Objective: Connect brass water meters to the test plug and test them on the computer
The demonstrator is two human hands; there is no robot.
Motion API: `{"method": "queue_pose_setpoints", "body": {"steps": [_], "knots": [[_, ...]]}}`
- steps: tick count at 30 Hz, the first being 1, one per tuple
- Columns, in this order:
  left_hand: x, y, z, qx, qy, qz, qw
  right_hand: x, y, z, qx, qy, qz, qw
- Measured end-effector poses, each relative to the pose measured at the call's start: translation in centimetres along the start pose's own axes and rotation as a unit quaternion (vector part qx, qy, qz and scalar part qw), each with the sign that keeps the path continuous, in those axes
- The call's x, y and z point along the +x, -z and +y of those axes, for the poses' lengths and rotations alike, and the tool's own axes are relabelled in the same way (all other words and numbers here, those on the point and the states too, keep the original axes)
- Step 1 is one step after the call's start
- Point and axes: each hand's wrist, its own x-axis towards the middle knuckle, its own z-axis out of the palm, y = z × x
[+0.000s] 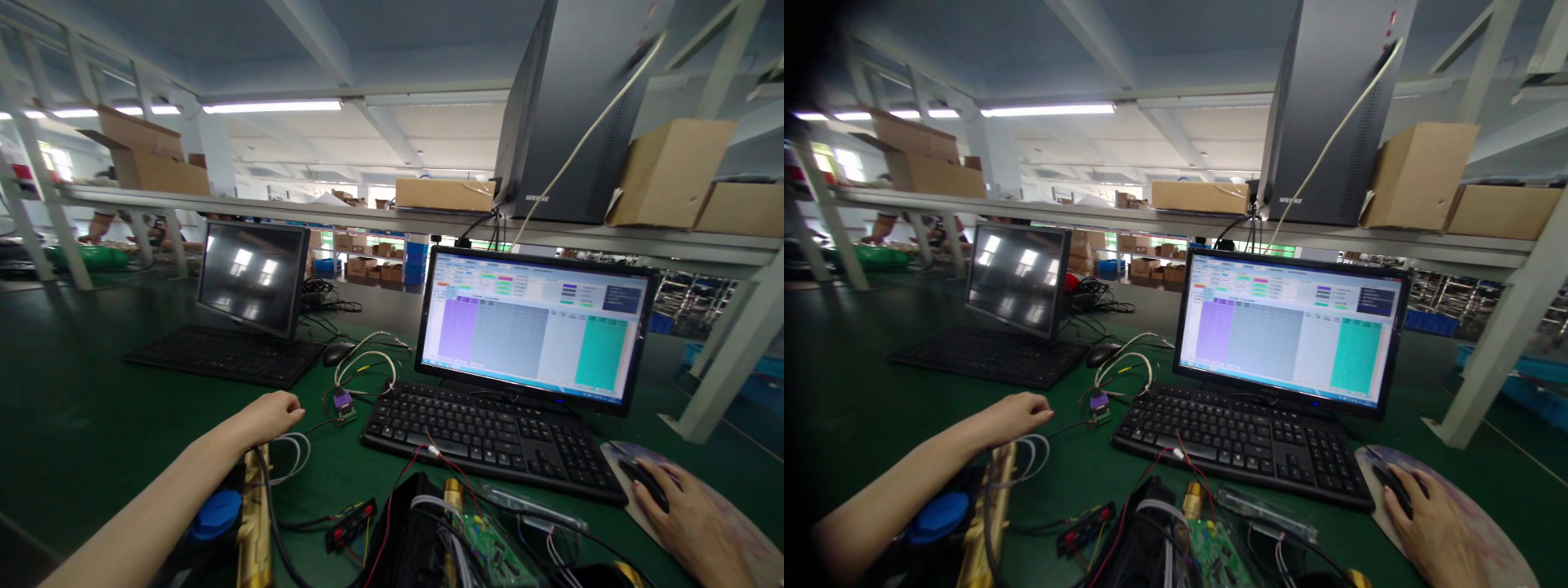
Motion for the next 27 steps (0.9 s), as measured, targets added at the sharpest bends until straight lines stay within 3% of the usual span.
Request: {"method": "queue_pose_setpoints", "body": {"steps": [11,21,27], "knots": [[0.2,0.1,0.1,-0.006,0.004,0.022,1.0,-0.2,0.7,-0.8,-0.009,0.027,0.022,0.999],[-0.1,0.3,0.4,-0.017,0.016,0.015,1.0,0.6,-1.0,1.1,-0.003,0.01,0.005,1.0],[0.2,0.2,0.2,-0.016,0.015,0.015,1.0,0.3,0.0,0.1,-0.004,-0.001,0.001,1.0]]}}
